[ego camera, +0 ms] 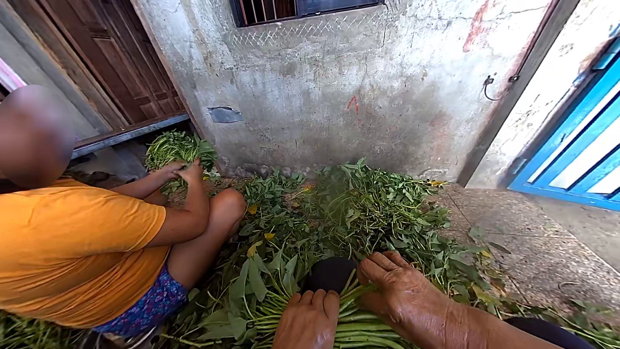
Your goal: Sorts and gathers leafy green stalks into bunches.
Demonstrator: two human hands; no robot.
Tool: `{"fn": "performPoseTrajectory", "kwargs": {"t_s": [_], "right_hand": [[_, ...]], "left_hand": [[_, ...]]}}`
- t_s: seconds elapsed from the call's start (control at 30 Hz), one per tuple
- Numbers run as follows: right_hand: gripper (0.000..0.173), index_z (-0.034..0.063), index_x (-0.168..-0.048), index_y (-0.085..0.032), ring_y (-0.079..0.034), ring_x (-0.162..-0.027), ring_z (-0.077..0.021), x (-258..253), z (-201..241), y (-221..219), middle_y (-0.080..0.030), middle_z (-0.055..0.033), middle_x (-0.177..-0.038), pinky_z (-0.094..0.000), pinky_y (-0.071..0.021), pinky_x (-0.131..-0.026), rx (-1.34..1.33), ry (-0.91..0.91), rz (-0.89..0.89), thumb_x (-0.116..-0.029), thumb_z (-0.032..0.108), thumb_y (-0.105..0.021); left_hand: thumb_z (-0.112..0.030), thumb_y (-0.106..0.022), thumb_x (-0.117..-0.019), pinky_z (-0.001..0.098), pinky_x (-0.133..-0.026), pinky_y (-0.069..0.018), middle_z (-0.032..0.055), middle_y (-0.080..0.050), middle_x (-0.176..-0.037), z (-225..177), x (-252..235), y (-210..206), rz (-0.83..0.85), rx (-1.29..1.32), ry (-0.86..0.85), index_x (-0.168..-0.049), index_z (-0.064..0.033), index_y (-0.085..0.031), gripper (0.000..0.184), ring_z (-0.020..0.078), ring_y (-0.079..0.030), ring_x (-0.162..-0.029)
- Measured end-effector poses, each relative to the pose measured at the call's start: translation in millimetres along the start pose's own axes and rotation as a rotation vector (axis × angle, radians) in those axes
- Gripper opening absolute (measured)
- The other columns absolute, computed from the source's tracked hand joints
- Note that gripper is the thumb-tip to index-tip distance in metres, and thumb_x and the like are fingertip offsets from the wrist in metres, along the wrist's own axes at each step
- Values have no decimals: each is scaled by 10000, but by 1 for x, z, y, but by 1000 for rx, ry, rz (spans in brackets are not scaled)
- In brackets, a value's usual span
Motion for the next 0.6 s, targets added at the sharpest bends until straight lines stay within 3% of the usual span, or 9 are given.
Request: {"fn": "performPoseTrajectory", "kwargs": {"t_s": [0.2, 0.4, 0.5, 0.6], "right_hand": [[153, 158, -819, -673, -629, -1014, -245, -9, -9, -10, -635, -38, -1008, -502, -495, -1022, 54, 135, -91, -961, 179, -620], [205, 83, -901, -661, -648, -931, -245, -15, -4, -10, -672, -70, -1010, -413, -548, -894, 145, 352, -219, -1021, 56, -497], [217, 86, -1000, -653, -636, -965, -241, -19, -2, -6, -665, -64, -1074, -409, -520, -921, 194, 457, -201, -1046, 63, -442], [235, 88, -980, -659, -624, -1003, -249, -23, -3, -2, -659, -63, -1074, -423, -501, -942, 185, 520, -142, -1043, 64, -434]], "left_hand": [[-473, -903, -478, 423, -662, -571, 81, -723, -945, 5, 1, -1, 5, 4, -3, -1148, -87, -663, 809, 269, -718, -827], [-496, -900, -467, 412, -660, -574, 60, -720, -937, 11, 5, -3, -20, 9, -1, -1144, -100, -664, 819, 254, -715, -823], [-490, -906, -448, 409, -644, -567, 55, -714, -913, 14, 7, -2, -39, 21, -17, -1080, -111, -661, 776, 248, -713, -810], [-474, -913, -452, 416, -648, -558, 50, -705, -906, 16, 7, -2, -16, 55, -53, -1031, -122, -653, 726, 248, -704, -811]]}}
Point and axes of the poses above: each hand's wrist, its own x-axis away from the middle knuckle, its own y-axis out of the back of the hand, z = x × y, the point moved 1 cm from there along -x, towards the middle knuckle
